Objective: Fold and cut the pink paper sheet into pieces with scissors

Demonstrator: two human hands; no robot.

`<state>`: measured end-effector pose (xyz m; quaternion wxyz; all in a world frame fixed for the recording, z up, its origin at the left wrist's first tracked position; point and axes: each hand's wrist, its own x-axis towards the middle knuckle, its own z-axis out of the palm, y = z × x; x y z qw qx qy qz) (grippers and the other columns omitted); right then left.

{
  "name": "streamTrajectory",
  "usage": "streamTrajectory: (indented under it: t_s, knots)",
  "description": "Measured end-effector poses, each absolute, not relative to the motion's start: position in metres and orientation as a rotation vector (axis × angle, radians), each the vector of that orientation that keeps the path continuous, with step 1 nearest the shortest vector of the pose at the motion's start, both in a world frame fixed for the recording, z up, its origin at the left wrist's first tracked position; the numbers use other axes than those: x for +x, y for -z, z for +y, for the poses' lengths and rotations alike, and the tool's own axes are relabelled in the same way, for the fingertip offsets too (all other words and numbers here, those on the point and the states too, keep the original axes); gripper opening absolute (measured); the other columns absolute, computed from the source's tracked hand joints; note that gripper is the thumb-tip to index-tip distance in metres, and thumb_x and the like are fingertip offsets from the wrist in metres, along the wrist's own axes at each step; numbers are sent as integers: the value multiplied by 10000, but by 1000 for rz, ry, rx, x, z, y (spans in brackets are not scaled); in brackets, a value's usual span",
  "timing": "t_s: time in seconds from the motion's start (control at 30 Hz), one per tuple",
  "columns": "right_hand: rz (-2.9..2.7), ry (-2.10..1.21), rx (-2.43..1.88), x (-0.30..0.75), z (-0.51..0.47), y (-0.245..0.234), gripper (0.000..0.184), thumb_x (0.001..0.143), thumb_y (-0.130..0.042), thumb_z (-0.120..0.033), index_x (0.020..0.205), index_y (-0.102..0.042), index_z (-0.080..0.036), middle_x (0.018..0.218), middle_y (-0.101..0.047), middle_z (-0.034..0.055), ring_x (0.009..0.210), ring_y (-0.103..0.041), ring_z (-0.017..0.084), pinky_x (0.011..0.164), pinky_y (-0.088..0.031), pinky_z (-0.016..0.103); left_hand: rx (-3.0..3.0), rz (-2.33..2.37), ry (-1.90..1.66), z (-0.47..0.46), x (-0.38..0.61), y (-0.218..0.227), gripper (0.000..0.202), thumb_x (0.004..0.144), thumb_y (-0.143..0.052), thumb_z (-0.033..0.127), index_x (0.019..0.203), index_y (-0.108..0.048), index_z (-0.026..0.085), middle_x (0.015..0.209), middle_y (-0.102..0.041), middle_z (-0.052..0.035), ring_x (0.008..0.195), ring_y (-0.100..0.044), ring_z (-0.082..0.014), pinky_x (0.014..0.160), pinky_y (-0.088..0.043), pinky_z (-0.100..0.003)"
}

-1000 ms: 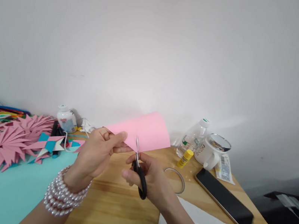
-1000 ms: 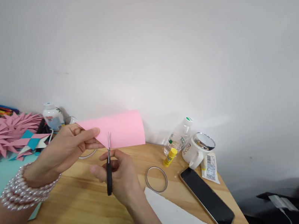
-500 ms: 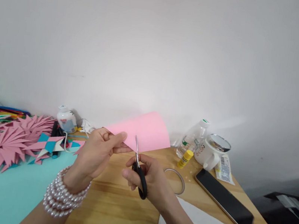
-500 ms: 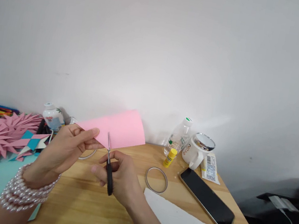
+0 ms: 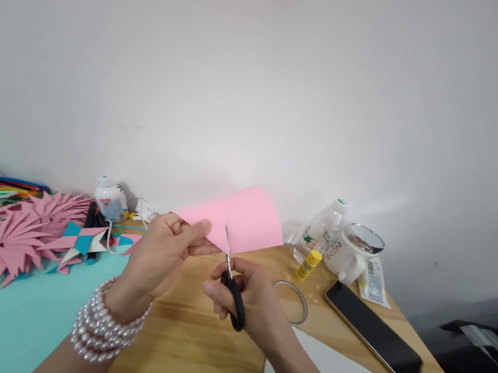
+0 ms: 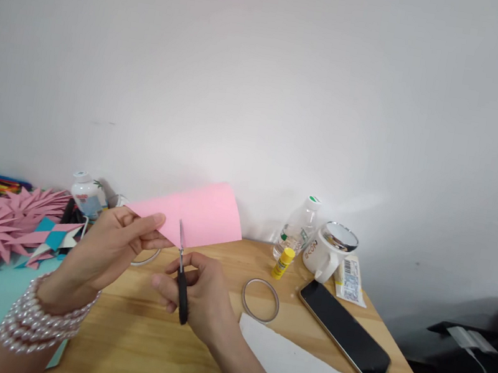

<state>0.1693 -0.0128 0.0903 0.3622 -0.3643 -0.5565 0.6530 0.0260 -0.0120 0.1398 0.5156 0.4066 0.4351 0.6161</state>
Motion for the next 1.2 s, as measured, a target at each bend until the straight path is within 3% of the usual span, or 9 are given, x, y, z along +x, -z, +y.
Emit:
streamTrajectory:
  t_s: [0.2,0.4,0.6,0.8,1.2]
  knots:
    - [-1442,-1634,-919,172,-12,-91,508,560,-803,-381,896,-476,-186,548,-562,-56,495,-512,106,472,-380,210,1093,1005,-1382,-13,26,-139,252,676,-709,275,490,-637,121,523,-647,-52,557,-655,-172,602,-530,-250]
    - [-1487,-1598,-886,172,-10,-90,479,584,-793,-373,888,-472,-189,578,-542,-58,532,-518,113,524,-400,229,1143,982,-1329,-16,25,-135,213,702,-689,295,606,-690,105,655,-712,-97,633,-680,-226,653,-539,-306]
    - [-1486,-1597,-917,172,-11,-92,461,583,-788,-384,831,-450,-192,539,-524,-70,497,-510,107,494,-377,218,1164,956,-1309,-15,24,-134,209,747,-652,297,693,-718,106,691,-718,-90,668,-681,-224,679,-531,-311]
    - [-1477,-1603,-957,172,-12,-94,482,567,-786,-415,824,-439,-198,496,-511,-77,473,-502,113,463,-356,213,1188,934,-1305,-16,25,-134,222,758,-643,292,627,-705,125,669,-710,-80,662,-676,-212,670,-525,-293]
    - [-1473,-1616,-956,173,-11,-92,460,573,-778,-416,803,-437,-209,485,-506,-81,449,-479,102,449,-351,209,1193,936,-1297,-16,27,-137,197,743,-650,314,719,-718,130,673,-712,-64,659,-675,-212,674,-530,-307]
